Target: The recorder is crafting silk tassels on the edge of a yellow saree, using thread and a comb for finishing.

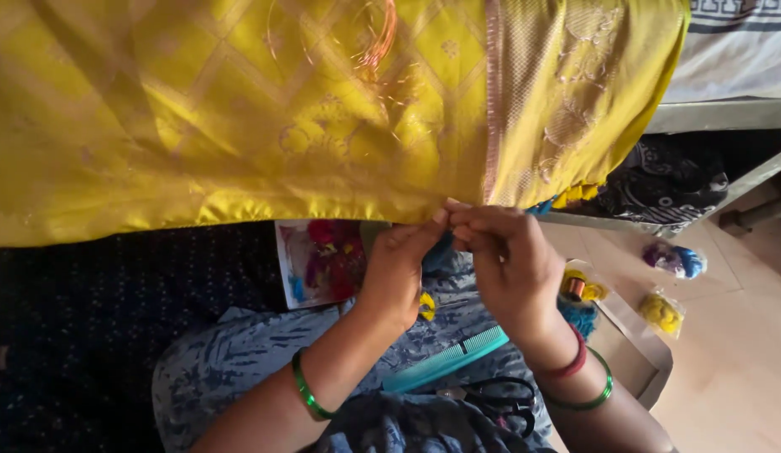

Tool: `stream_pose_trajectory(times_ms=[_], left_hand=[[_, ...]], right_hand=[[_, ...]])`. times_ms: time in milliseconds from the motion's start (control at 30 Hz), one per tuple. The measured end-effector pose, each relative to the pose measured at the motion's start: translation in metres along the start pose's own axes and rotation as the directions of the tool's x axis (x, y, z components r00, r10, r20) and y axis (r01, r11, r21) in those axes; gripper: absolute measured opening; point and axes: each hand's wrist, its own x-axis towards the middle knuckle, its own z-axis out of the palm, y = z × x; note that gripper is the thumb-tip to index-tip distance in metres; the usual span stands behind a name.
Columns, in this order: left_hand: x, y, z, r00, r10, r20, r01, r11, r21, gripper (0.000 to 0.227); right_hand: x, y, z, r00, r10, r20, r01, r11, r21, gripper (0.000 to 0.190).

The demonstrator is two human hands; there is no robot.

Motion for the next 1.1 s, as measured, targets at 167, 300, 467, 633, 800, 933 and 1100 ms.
stream_pose_trajectory(times_ms=[167,300,467,633,800,933,1100], left_hand=[[-0.007,0.018,0.023,0.996,0.041,0.075,-0.044,0.998,0.043,0.022],[-0.001,0.015,0.026,0.99,0.108,0.088,-0.11,0.994,0.02,0.024],[0.004,0.013,0.019,0.998,-0.053,0.025,0.053,0.999,-0.002,0.031],[0.003,0.016,0.018,0.998,-0.062,0.032,0.061,0.998,0.034,0.031],[0.006,0.018,0.013,1.0,-0.009,0.017,0.007,0.994,0.11,0.032],[0.004,0.017,0.011,1.0,-0.009,0.007,0.008,0.987,0.162,0.032],[0.004,0.002,-0.004,0.996,0.065,0.055,-0.077,0.963,0.26,0.028]], right_hand=[[0.016,0.016,-0.013,0.914,0.396,-0.084,-0.328,0.847,0.418,0.01],[0.023,0.038,-0.019,0.879,0.448,0.166,-0.355,0.382,0.853,0.009],[0.025,0.033,-0.021,0.869,0.478,0.129,-0.412,0.554,0.723,0.008],[0.077,-0.005,-0.067,0.969,0.244,-0.05,-0.195,0.868,0.457,0.006],[0.102,-0.012,-0.118,0.993,0.06,-0.103,0.005,0.843,0.537,0.007],[0.099,0.002,-0.134,0.994,0.073,-0.087,-0.038,0.935,0.352,0.017],[0.058,0.039,-0.192,0.955,0.293,-0.036,-0.253,0.874,0.415,0.011]])
